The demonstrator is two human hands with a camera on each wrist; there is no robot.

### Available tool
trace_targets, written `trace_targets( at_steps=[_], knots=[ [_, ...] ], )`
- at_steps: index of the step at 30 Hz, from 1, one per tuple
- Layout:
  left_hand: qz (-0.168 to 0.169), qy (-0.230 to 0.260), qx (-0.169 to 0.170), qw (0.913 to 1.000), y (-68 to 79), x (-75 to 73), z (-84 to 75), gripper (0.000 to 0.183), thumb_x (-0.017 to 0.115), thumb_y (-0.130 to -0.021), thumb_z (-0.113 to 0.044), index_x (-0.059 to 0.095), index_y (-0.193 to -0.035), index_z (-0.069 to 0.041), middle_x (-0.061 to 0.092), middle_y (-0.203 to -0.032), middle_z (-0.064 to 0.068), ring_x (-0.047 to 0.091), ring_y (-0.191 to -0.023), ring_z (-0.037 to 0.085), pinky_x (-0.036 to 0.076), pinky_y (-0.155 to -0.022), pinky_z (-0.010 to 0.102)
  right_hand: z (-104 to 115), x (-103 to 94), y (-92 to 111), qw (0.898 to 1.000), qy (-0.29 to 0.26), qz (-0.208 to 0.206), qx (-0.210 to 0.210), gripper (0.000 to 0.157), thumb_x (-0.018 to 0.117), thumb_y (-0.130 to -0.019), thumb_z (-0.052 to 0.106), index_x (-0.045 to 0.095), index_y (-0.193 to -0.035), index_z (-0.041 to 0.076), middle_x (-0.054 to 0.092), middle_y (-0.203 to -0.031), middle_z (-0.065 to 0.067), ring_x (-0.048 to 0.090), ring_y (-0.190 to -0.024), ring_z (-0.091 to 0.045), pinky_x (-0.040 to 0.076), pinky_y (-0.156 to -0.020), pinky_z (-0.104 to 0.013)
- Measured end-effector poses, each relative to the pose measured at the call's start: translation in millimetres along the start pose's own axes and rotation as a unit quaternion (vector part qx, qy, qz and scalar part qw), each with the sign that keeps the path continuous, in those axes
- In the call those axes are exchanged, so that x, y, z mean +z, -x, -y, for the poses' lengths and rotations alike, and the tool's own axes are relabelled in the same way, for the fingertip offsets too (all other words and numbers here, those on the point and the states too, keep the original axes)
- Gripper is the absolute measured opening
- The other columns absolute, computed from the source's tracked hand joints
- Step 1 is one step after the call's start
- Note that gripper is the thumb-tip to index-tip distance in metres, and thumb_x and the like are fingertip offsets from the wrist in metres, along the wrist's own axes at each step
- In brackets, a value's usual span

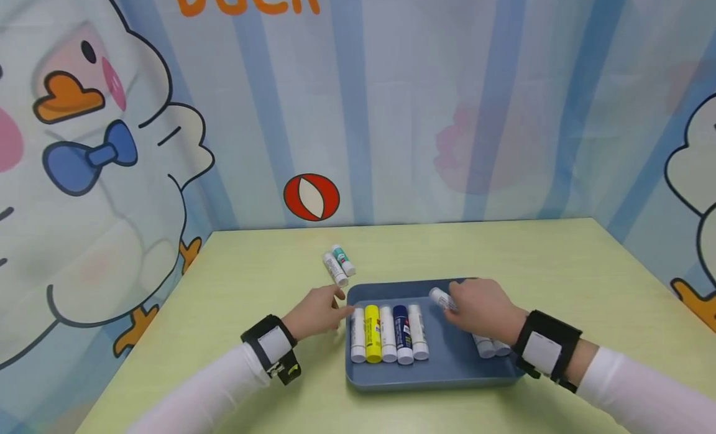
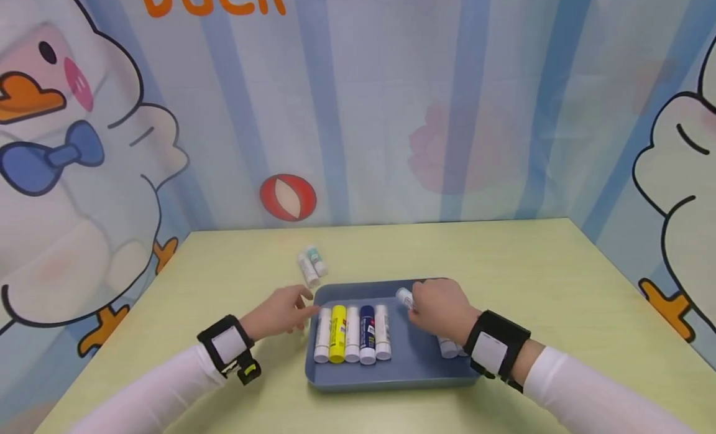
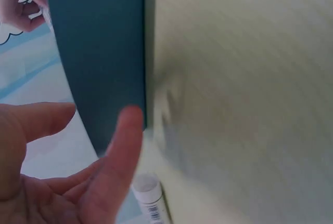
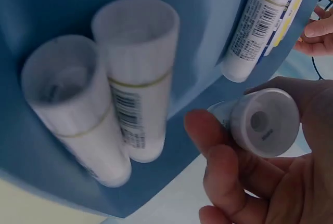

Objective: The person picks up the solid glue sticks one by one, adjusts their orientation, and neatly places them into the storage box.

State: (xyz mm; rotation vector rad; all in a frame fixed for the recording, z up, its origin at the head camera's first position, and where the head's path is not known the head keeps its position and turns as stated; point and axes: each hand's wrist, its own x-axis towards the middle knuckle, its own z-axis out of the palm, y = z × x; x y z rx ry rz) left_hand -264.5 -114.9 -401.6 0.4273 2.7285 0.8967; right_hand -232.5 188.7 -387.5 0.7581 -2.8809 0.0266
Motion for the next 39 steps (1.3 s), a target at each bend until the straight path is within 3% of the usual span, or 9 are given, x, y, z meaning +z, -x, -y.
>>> trace_targets(
  at_steps=[5,13,20,31,36,39],
  knots=[
    [0.030,0.079,-0.033,0.9959,-4.9,5.8,5.3,0.033,0.064,-0.094,-0.014,0.058,-0.116,0.010,0.064,-0.068,0.007,0.063,-0.055,0.017,0.055,-0.051,0.028,-1.8,5.9,5.4,1.000,-0.014,0.001,0.006,0.033,0.071,-0.084,0.019,0.046,-0.064,0.012,0.039,-0.053,0.003,0.037,-0.046,-0.010,0.026,-0.042,-0.024],
    [0.040,0.123,-0.042,0.9906,-11.9,10.5,7.0,0.037,0.060,-0.094,-0.007,0.053,-0.124,0.014,0.067,-0.069,0.009,0.064,-0.050,0.018,0.056,-0.051,0.028,-2.4,9.1,7.6,1.000,0.011,0.005,-0.012,0.042,0.072,-0.079,0.014,0.039,-0.052,0.015,0.024,-0.051,0.006,0.028,-0.044,-0.010,0.016,-0.043,-0.024],
    [0.043,0.126,-0.057,0.9895,-12.7,13.0,8.2,0.038,0.060,-0.095,-0.007,0.052,-0.126,0.013,0.067,-0.072,0.009,0.065,-0.052,0.019,0.056,-0.051,0.029,2.4,8.9,3.9,0.998,0.030,0.056,-0.011,0.046,0.071,-0.081,0.019,0.036,-0.052,0.015,0.022,-0.050,0.007,0.027,-0.043,-0.009,0.017,-0.042,-0.023],
    [0.039,0.101,-0.054,0.9926,-10.7,10.5,8.7,0.036,0.059,-0.096,-0.009,0.053,-0.125,0.011,0.066,-0.072,0.008,0.065,-0.053,0.018,0.055,-0.051,0.029,5.0,10.1,0.3,0.996,0.039,0.080,-0.007,0.050,0.071,-0.085,0.021,0.034,-0.052,0.015,0.022,-0.048,0.006,0.030,-0.042,-0.009,0.020,-0.041,-0.023],
    [0.037,0.093,-0.055,0.9934,-9.8,9.0,6.2,0.034,0.060,-0.095,-0.009,0.056,-0.122,0.010,0.067,-0.072,0.008,0.066,-0.056,0.019,0.056,-0.051,0.030,-0.8,5.9,4.5,0.997,0.010,0.070,0.034,0.047,0.069,-0.089,0.030,0.044,-0.053,0.014,0.028,-0.049,0.005,0.037,-0.042,-0.010,0.024,-0.041,-0.024],
    [0.035,0.091,-0.054,0.9938,-9.8,8.9,5.3,0.031,0.061,-0.094,-0.009,0.058,-0.117,0.010,0.066,-0.071,0.008,0.066,-0.057,0.019,0.056,-0.052,0.030,-13.2,2.2,11.7,0.997,-0.006,0.041,0.062,0.045,0.067,-0.091,0.033,0.047,-0.056,0.013,0.031,-0.050,0.005,0.039,-0.043,-0.011,0.025,-0.041,-0.024]
  ],
)
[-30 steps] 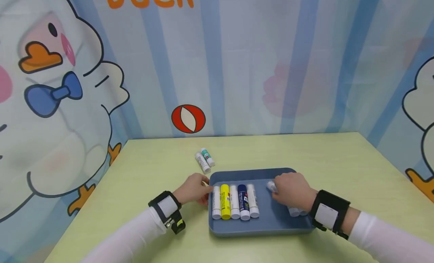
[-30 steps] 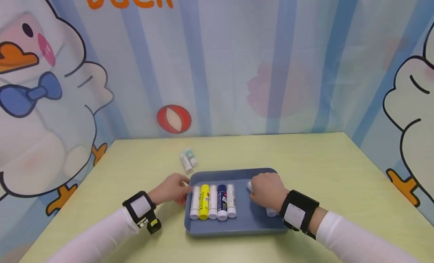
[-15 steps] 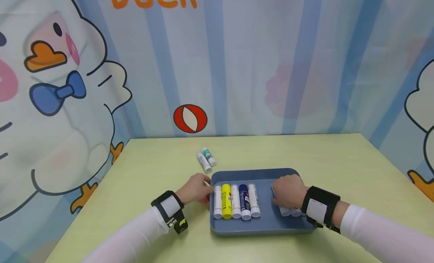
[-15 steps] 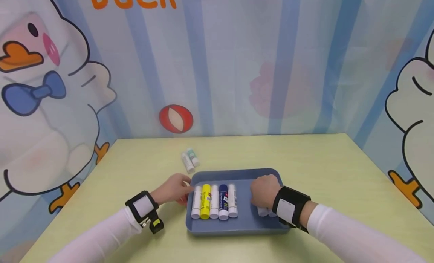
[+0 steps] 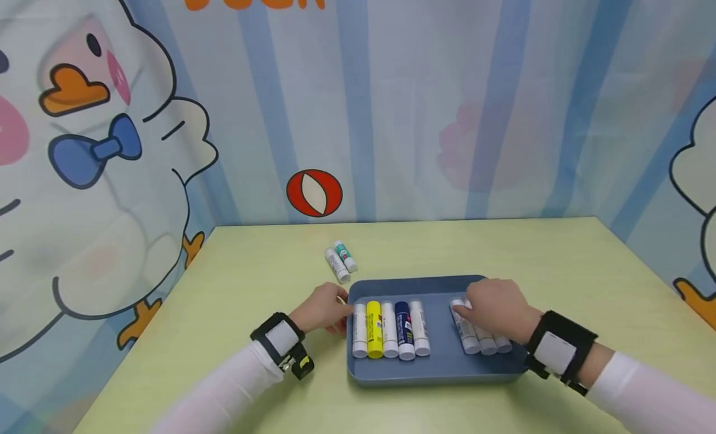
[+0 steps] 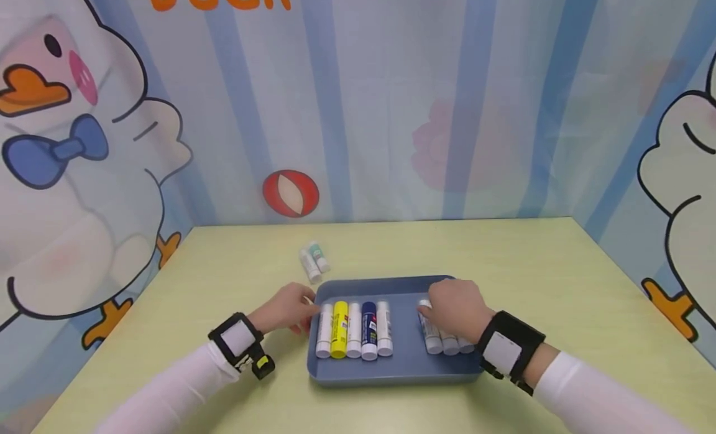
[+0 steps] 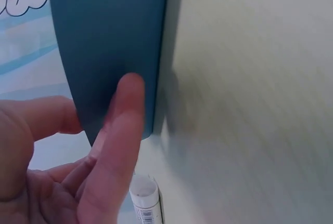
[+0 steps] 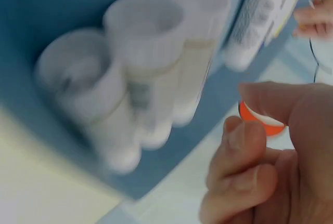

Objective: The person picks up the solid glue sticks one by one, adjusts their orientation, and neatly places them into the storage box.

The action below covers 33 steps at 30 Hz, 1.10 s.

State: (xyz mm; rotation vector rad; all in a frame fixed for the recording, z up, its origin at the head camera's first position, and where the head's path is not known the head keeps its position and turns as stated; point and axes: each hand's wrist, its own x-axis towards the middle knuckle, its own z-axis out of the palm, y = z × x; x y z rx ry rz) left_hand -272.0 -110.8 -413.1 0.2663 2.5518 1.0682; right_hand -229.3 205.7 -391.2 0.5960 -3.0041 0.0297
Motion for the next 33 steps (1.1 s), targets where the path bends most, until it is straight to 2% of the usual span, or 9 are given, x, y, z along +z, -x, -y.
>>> trace_targets(
  at_steps=[4,7,9,13,19,22,25,28,33],
  knots=[
    [-0.006,0.002,0.003,1.0000,-0.7,1.0,-1.0,0.023,0.062,-0.093,-0.009,0.064,-0.109,0.008,0.066,-0.068,0.008,0.066,-0.056,0.018,0.056,-0.052,0.029,-26.1,-0.2,10.7,0.999,-0.013,-0.037,0.022,0.041,0.066,-0.091,0.031,0.045,-0.061,0.012,0.034,-0.051,0.002,0.038,-0.043,-0.013,0.023,-0.042,-0.025],
    [-0.015,0.002,0.008,0.9999,-0.2,2.3,-0.9,0.019,0.063,-0.093,-0.008,0.067,-0.104,0.007,0.066,-0.066,0.007,0.065,-0.055,0.017,0.055,-0.051,0.028,-42.0,1.8,18.4,0.998,-0.046,-0.019,0.045,0.036,0.066,-0.092,0.030,0.046,-0.067,0.012,0.039,-0.054,0.000,0.039,-0.046,-0.014,0.026,-0.043,-0.026],
    [-0.020,0.001,0.010,0.9997,0.7,3.3,-0.5,0.019,0.063,-0.092,-0.008,0.068,-0.102,0.007,0.066,-0.066,0.007,0.064,-0.054,0.016,0.055,-0.051,0.027,-49.3,3.8,21.4,0.995,-0.076,0.010,0.058,0.032,0.064,-0.092,0.030,0.050,-0.071,0.010,0.043,-0.056,0.000,0.042,-0.048,-0.014,0.030,-0.044,-0.026],
    [-0.027,0.000,0.014,0.9995,1.1,3.8,0.9,0.019,0.063,-0.092,-0.009,0.069,-0.102,0.006,0.066,-0.067,0.006,0.064,-0.054,0.015,0.054,-0.051,0.026,-55.3,8.0,24.2,0.989,-0.125,0.047,0.062,0.024,0.064,-0.093,0.026,0.059,-0.078,0.008,0.050,-0.056,0.003,0.047,-0.050,-0.013,0.035,-0.045,-0.028],
    [-0.012,0.022,0.014,0.9996,-0.9,2.0,4.6,0.020,0.065,-0.092,-0.011,0.068,-0.103,0.005,0.067,-0.070,0.006,0.066,-0.058,0.016,0.056,-0.055,0.027,-60.9,18.0,24.1,0.981,-0.175,0.052,0.060,0.013,0.065,-0.090,0.015,0.063,-0.084,0.005,0.053,-0.057,0.003,0.051,-0.049,-0.012,0.041,-0.045,-0.029],
    [0.007,0.011,0.023,0.9997,-3.3,-3.6,8.9,0.020,0.067,-0.092,-0.017,0.070,-0.098,0.002,0.068,-0.070,0.005,0.066,-0.061,0.016,0.056,-0.056,0.028,-62.2,19.7,23.1,0.976,-0.200,0.059,0.064,0.011,0.065,-0.091,0.012,0.063,-0.085,0.003,0.054,-0.059,0.002,0.053,-0.047,-0.013,0.043,-0.045,-0.030],
    [0.007,-0.011,0.027,0.9996,-8.0,-13.7,13.2,0.024,0.067,-0.093,-0.026,0.071,-0.094,-0.002,0.068,-0.071,0.004,0.065,-0.062,0.016,0.054,-0.057,0.028,-61.6,20.3,22.7,0.972,-0.218,0.066,0.067,0.011,0.064,-0.091,0.011,0.062,-0.085,0.003,0.054,-0.056,0.000,0.054,-0.045,-0.015,0.044,-0.044,-0.030],
    [-0.023,-0.015,0.019,0.9994,-16.8,-25.9,16.0,0.029,0.065,-0.094,-0.031,0.071,-0.096,-0.003,0.068,-0.073,0.004,0.066,-0.063,0.017,0.053,-0.057,0.029,-60.7,20.0,22.4,0.970,-0.225,0.066,0.065,0.011,0.063,-0.092,0.010,0.060,-0.085,0.003,0.053,-0.054,0.000,0.053,-0.044,-0.016,0.042,-0.044,-0.030],
    [-0.107,-0.025,-0.017,0.9938,-42.7,-46.7,24.7,0.035,0.063,-0.095,-0.033,0.069,-0.103,0.001,0.069,-0.076,0.005,0.067,-0.062,0.018,0.050,-0.054,0.028,-58.3,18.2,20.8,0.966,-0.242,0.070,0.064,0.012,0.061,-0.093,0.007,0.057,-0.084,0.002,0.052,-0.052,-0.002,0.053,-0.042,-0.016,0.041,-0.044,-0.029]
  ],
)
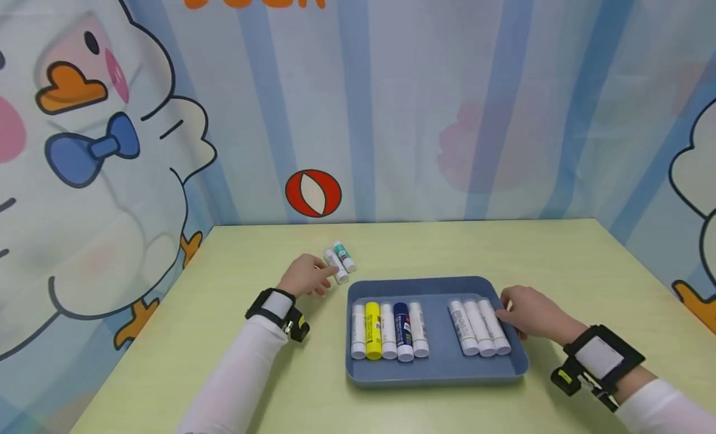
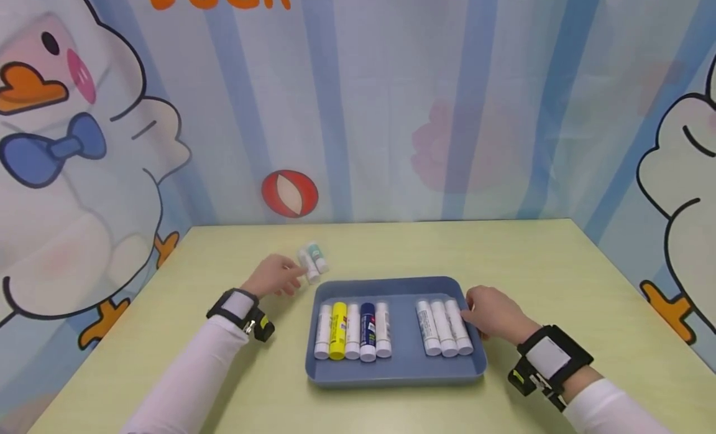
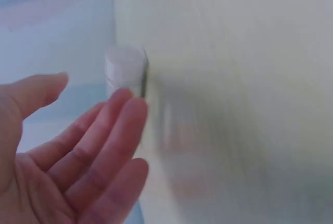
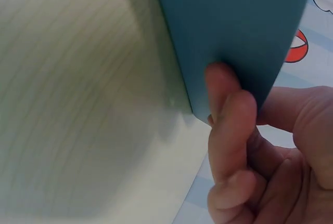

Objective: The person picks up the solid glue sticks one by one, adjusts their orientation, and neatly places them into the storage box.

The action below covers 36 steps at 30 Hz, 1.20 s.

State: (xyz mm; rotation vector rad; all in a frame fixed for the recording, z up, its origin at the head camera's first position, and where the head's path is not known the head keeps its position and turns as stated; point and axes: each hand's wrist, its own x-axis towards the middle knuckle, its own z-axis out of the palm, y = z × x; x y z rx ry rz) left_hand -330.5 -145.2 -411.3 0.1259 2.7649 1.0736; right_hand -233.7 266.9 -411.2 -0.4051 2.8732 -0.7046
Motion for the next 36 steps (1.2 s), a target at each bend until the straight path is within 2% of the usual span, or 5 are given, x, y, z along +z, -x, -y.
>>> trace_targets(
  at_steps=[5,15,24,30,36],
  knots=[
    [-0.054,-0.062,-0.047,0.9955,-30.4,-7.7,4.6,0.042,0.058,-0.096,-0.040,0.069,-0.096,0.000,0.069,-0.073,0.005,0.065,-0.058,0.017,0.044,-0.050,0.026,0.4,-0.8,-0.7,1.000,-0.022,0.012,0.010,0.011,0.059,-0.094,0.004,0.055,-0.085,-0.001,0.053,-0.052,-0.003,0.054,-0.041,-0.015,0.045,-0.042,-0.029],
    [-0.056,-0.126,-0.147,0.9794,-49.3,2.6,-2.2,0.048,0.062,-0.088,-0.051,0.063,-0.073,-0.006,0.053,-0.057,0.003,0.048,-0.050,0.016,0.036,-0.047,0.028,1.3,4.5,-5.3,0.999,-0.029,0.017,-0.006,0.010,0.059,-0.093,0.003,0.053,-0.085,0.001,0.051,-0.050,-0.003,0.050,-0.039,-0.014,0.043,-0.040,-0.029],
    [-0.088,-0.122,-0.140,0.9786,-56.3,4.8,16.8,0.032,0.064,-0.084,-0.031,0.064,-0.088,0.001,0.060,-0.078,0.011,0.055,-0.071,0.024,0.044,-0.060,0.033,1.0,6.6,-10.9,1.000,-0.026,0.015,-0.009,0.012,0.059,-0.094,0.003,0.052,-0.085,0.001,0.050,-0.051,-0.003,0.049,-0.039,-0.014,0.042,-0.040,-0.029],
    [-0.078,-0.098,-0.130,0.9836,-57.8,-0.2,26.0,0.030,0.062,-0.084,-0.027,0.062,-0.085,0.003,0.058,-0.072,0.011,0.054,-0.059,0.021,0.044,-0.051,0.028,-2.0,11.2,-7.4,0.999,-0.033,0.014,-0.006,0.013,0.059,-0.093,0.002,0.051,-0.083,0.002,0.050,-0.050,-0.004,0.050,-0.038,-0.015,0.042,-0.039,-0.029],
    [-0.071,0.029,-0.072,0.9944,-46.2,-14.6,-1.7,0.030,0.061,-0.089,-0.027,0.063,-0.089,0.004,0.062,-0.075,0.011,0.059,-0.062,0.019,0.055,-0.053,0.030,-6.6,11.9,-11.6,0.999,-0.033,0.018,-0.008,0.014,0.059,-0.093,0.002,0.050,-0.083,0.002,0.050,-0.050,-0.004,0.050,-0.038,-0.015,0.042,-0.039,-0.029]
  ],
)
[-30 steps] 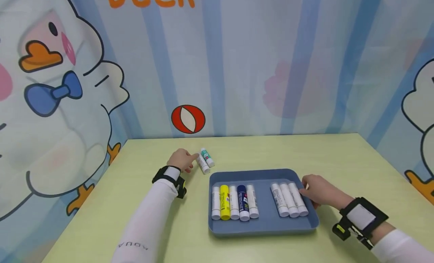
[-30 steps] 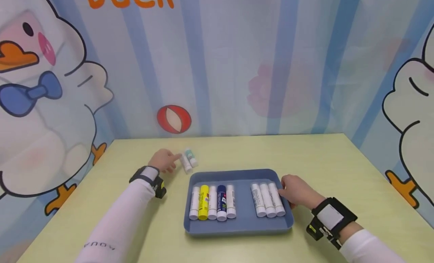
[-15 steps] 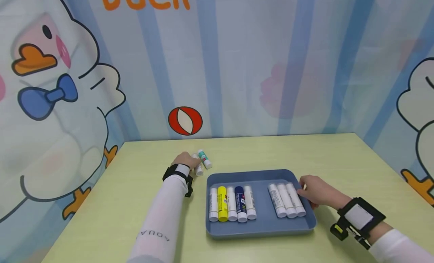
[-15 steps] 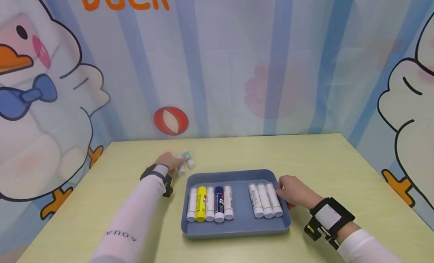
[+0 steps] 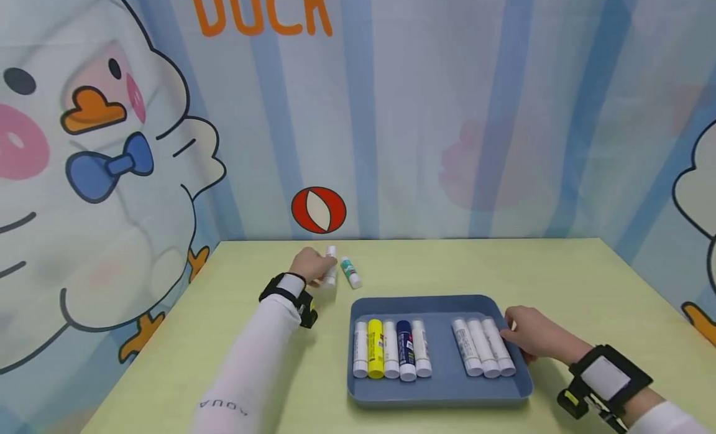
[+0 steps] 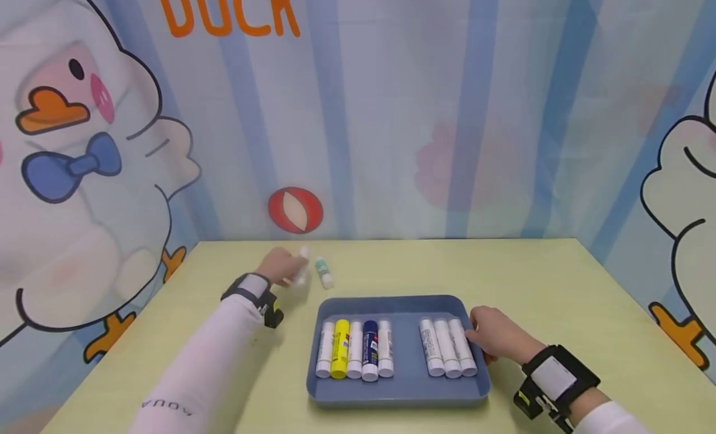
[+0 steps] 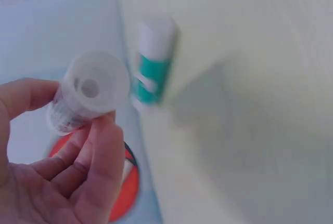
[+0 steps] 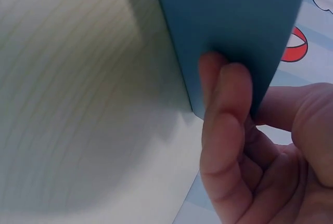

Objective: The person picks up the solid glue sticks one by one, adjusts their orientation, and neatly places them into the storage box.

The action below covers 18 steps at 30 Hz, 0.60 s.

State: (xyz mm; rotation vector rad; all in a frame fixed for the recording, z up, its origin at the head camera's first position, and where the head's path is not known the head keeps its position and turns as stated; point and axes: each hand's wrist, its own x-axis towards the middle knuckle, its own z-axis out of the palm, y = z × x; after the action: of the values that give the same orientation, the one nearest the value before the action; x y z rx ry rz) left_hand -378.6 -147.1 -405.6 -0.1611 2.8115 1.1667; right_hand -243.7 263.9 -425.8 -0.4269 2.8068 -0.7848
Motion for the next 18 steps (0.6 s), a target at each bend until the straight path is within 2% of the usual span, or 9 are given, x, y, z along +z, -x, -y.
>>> trace_targets(
  at_steps=[3,5,7,10,13,16,18],
  knots=[
    [0.033,0.075,0.035,0.9960,20.6,-3.7,-27.4,0.033,0.062,-0.092,-0.026,0.065,-0.101,0.005,0.066,-0.084,0.014,0.064,-0.071,0.023,0.058,-0.061,0.034,0.0,0.7,-0.5,1.000,0.003,0.001,-0.003,0.013,0.060,-0.093,0.003,0.050,-0.084,0.002,0.050,-0.050,-0.004,0.050,-0.038,-0.016,0.043,-0.039,-0.029],
    [0.061,0.103,0.056,0.9912,31.8,-2.8,-43.4,0.035,0.062,-0.093,-0.026,0.062,-0.108,0.005,0.066,-0.087,0.015,0.066,-0.076,0.026,0.059,-0.065,0.036,1.4,0.8,-1.2,1.000,0.005,0.000,-0.005,0.013,0.060,-0.093,0.003,0.050,-0.084,0.001,0.050,-0.050,-0.004,0.050,-0.038,-0.016,0.042,-0.040,-0.030],
    [0.086,0.117,0.077,0.9864,42.5,2.5,-57.7,0.036,0.061,-0.094,-0.025,0.060,-0.113,0.005,0.066,-0.090,0.015,0.066,-0.078,0.027,0.059,-0.063,0.034,2.7,1.1,-1.5,1.000,0.006,0.000,-0.007,0.013,0.060,-0.093,0.003,0.050,-0.085,0.001,0.050,-0.051,-0.004,0.050,-0.039,-0.015,0.042,-0.040,-0.030],
    [0.130,0.125,0.107,0.9778,54.6,17.8,-74.7,0.038,0.060,-0.095,-0.023,0.054,-0.120,0.005,0.066,-0.091,0.014,0.067,-0.083,0.033,0.059,-0.064,0.036,4.3,0.9,-0.9,1.000,0.008,-0.002,-0.007,0.013,0.059,-0.093,0.002,0.050,-0.085,0.000,0.049,-0.051,-0.004,0.049,-0.039,-0.015,0.042,-0.040,-0.030],
    [0.181,0.129,0.126,0.9668,65.4,39.7,-87.9,0.044,0.060,-0.096,-0.019,0.042,-0.131,0.002,0.067,-0.089,0.015,0.068,-0.084,0.037,0.059,-0.067,0.042,4.7,1.8,1.1,1.000,0.010,-0.002,-0.002,0.012,0.059,-0.093,0.001,0.050,-0.085,-0.001,0.049,-0.051,-0.004,0.049,-0.039,-0.015,0.042,-0.040,-0.029],
    [0.237,0.118,0.134,0.9551,74.6,63.0,-97.9,0.052,0.061,-0.096,-0.016,0.033,-0.138,-0.004,0.067,-0.084,0.014,0.068,-0.075,0.035,0.058,-0.069,0.047,4.7,2.2,1.9,1.000,0.009,-0.003,0.005,0.012,0.059,-0.093,0.001,0.050,-0.086,-0.001,0.049,-0.051,-0.004,0.049,-0.039,-0.014,0.043,-0.040,-0.029],
    [0.275,0.101,0.138,0.9461,79.4,77.7,-104.0,0.053,0.061,-0.095,-0.014,0.031,-0.139,-0.006,0.066,-0.083,0.015,0.068,-0.068,0.030,0.059,-0.065,0.044,4.0,1.2,1.1,1.000,0.009,-0.001,0.010,0.011,0.059,-0.093,0.002,0.051,-0.087,-0.002,0.050,-0.052,-0.005,0.049,-0.039,-0.014,0.043,-0.040,-0.029]
  ],
)
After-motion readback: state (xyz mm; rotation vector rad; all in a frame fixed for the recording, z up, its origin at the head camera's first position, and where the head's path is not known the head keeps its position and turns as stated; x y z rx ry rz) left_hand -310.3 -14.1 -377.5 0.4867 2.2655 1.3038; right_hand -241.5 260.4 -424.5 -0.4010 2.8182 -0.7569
